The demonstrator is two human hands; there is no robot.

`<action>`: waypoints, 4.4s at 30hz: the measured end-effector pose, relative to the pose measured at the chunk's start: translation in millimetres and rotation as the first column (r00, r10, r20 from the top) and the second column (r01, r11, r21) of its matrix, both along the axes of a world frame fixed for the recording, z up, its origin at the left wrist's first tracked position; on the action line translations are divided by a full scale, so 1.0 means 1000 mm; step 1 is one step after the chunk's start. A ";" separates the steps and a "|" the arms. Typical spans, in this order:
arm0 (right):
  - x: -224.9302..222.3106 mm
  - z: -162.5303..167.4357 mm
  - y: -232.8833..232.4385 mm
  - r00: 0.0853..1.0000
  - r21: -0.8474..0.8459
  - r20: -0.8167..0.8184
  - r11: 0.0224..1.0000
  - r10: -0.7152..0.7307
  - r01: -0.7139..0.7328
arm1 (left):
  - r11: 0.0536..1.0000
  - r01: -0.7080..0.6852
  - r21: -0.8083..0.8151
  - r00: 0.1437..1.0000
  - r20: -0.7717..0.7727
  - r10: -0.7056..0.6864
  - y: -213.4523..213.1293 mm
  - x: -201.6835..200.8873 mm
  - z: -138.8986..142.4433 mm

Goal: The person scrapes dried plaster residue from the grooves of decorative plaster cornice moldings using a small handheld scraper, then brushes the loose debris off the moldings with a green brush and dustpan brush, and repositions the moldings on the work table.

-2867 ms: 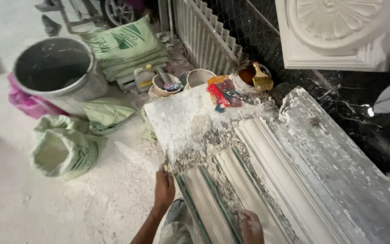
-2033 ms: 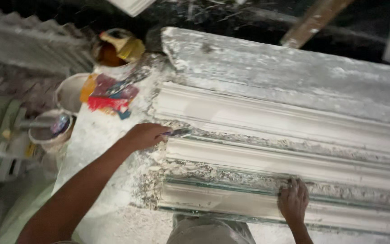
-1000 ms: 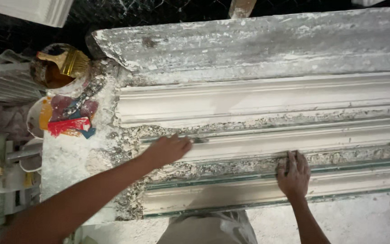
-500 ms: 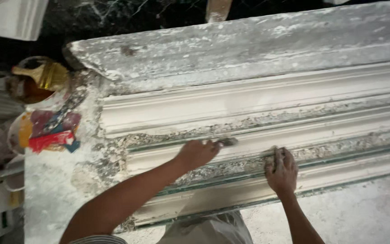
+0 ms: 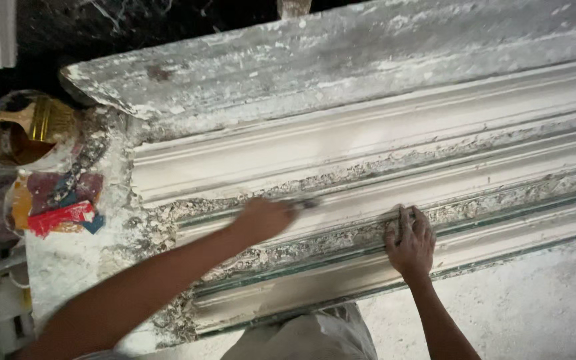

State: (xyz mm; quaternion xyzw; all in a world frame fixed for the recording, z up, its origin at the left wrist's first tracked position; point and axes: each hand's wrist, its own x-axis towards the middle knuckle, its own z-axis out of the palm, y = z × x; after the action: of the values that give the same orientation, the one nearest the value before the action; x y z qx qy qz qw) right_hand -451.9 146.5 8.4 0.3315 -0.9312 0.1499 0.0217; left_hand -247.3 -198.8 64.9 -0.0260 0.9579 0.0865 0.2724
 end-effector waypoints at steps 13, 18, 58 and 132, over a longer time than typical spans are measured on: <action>-0.008 -0.006 0.003 1.000 0.066 -0.020 0.998 0.020 -0.019 | 0.816 -0.432 0.384 0.868 -0.068 0.492 -0.060 0.065 0.041; -0.013 -0.006 0.010 0.998 0.031 -0.034 0.998 0.057 -0.056 | 0.992 -0.109 0.069 0.870 -0.475 0.128 0.023 -0.054 -0.013; -0.019 0.017 -0.007 1.000 0.021 -0.010 1.000 -0.007 0.007 | 0.958 0.216 -0.187 0.876 -0.398 -0.274 0.015 -0.028 0.000; -0.028 0.006 0.013 0.998 -0.161 0.052 0.987 0.039 -0.030 | 0.957 -0.060 0.285 0.955 -0.261 0.138 0.052 -0.227 -0.032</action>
State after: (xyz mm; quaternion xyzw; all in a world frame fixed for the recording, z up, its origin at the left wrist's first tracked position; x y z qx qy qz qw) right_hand -480.3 160.0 13.9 0.3406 -0.9105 0.2334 0.0201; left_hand -474.7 -146.4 32.4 -0.0241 0.9629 0.2346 0.1312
